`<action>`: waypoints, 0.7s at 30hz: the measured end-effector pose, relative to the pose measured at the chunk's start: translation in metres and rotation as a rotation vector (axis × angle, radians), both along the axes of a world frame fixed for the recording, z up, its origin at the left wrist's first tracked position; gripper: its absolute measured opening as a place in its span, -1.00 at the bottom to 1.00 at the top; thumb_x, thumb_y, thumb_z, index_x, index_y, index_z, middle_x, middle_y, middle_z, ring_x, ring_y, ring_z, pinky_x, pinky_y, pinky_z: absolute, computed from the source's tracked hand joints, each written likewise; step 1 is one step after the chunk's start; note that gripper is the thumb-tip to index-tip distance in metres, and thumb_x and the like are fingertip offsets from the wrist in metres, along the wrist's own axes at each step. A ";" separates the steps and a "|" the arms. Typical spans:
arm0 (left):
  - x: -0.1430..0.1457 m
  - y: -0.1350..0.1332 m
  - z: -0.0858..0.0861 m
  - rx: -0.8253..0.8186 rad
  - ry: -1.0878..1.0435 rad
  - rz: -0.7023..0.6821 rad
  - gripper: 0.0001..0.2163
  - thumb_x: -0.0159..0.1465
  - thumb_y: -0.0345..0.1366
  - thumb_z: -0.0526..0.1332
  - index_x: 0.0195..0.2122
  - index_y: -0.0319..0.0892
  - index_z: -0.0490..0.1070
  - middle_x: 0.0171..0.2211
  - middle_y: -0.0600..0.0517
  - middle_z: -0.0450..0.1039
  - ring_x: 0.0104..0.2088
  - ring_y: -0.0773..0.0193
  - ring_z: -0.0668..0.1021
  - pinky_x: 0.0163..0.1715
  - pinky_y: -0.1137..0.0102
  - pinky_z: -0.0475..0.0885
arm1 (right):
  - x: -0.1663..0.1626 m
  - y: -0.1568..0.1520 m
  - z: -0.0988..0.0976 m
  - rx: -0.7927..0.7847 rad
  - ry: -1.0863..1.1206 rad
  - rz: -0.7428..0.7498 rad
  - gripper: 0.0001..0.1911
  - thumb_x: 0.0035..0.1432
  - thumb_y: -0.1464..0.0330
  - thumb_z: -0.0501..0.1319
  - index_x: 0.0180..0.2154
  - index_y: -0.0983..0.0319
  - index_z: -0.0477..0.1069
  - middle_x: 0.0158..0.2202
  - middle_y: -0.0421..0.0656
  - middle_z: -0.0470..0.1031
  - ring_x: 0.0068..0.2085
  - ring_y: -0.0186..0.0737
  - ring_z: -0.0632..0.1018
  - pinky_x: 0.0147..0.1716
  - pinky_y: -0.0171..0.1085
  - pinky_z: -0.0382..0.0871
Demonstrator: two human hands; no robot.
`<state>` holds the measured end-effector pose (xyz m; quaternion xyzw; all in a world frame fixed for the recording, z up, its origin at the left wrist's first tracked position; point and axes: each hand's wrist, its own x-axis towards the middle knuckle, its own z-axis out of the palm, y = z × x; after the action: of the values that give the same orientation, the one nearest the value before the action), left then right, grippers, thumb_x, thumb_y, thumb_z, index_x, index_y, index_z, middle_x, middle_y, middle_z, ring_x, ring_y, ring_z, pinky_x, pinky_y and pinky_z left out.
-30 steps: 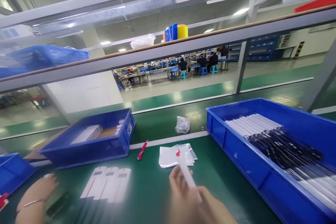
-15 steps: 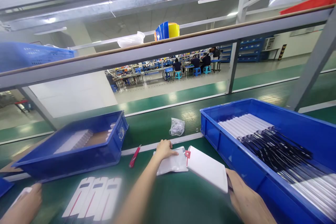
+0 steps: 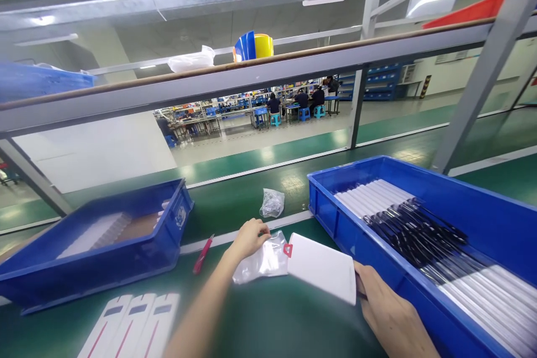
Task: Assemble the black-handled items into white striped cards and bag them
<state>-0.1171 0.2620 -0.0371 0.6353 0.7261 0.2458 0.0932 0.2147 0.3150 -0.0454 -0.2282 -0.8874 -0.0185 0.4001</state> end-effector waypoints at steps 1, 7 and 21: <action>0.003 -0.004 0.002 0.036 -0.007 -0.005 -0.90 0.31 -0.29 0.22 -0.31 -0.15 0.52 -0.24 -0.02 0.50 -0.12 0.11 0.47 -0.04 0.19 0.35 | 0.000 -0.001 0.000 0.004 0.002 0.009 -0.56 0.13 0.58 -0.08 0.01 0.21 0.28 -0.36 -0.15 0.44 -0.33 -0.21 0.64 -0.44 -0.34 0.54; 0.018 -0.028 0.001 0.160 -0.163 -0.022 -0.88 0.34 -0.31 0.12 -0.26 -0.13 0.45 -0.24 -0.03 0.49 -0.18 0.15 0.48 -0.13 0.30 0.34 | 0.000 -0.008 -0.010 -0.088 0.010 0.033 -0.55 0.21 0.57 -0.11 0.07 0.18 0.27 -0.31 -0.13 0.47 -0.33 -0.20 0.62 -0.44 -0.32 0.49; 0.013 -0.071 -0.002 0.272 -0.688 0.183 -0.72 0.27 -0.06 0.24 -0.26 -0.21 0.39 -0.32 0.04 0.40 -0.35 0.31 0.43 -0.31 0.44 0.31 | -0.022 -0.031 0.019 -1.093 0.017 0.225 -0.55 0.30 0.02 0.04 -0.52 0.15 0.27 -0.67 -0.37 0.09 -0.65 -0.38 0.15 -0.67 -0.37 0.08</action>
<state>-0.1037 0.1913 -0.0395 0.4546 0.6669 0.5462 0.2242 0.1931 0.2836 -0.0266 -0.3067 -0.7834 0.4892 0.2302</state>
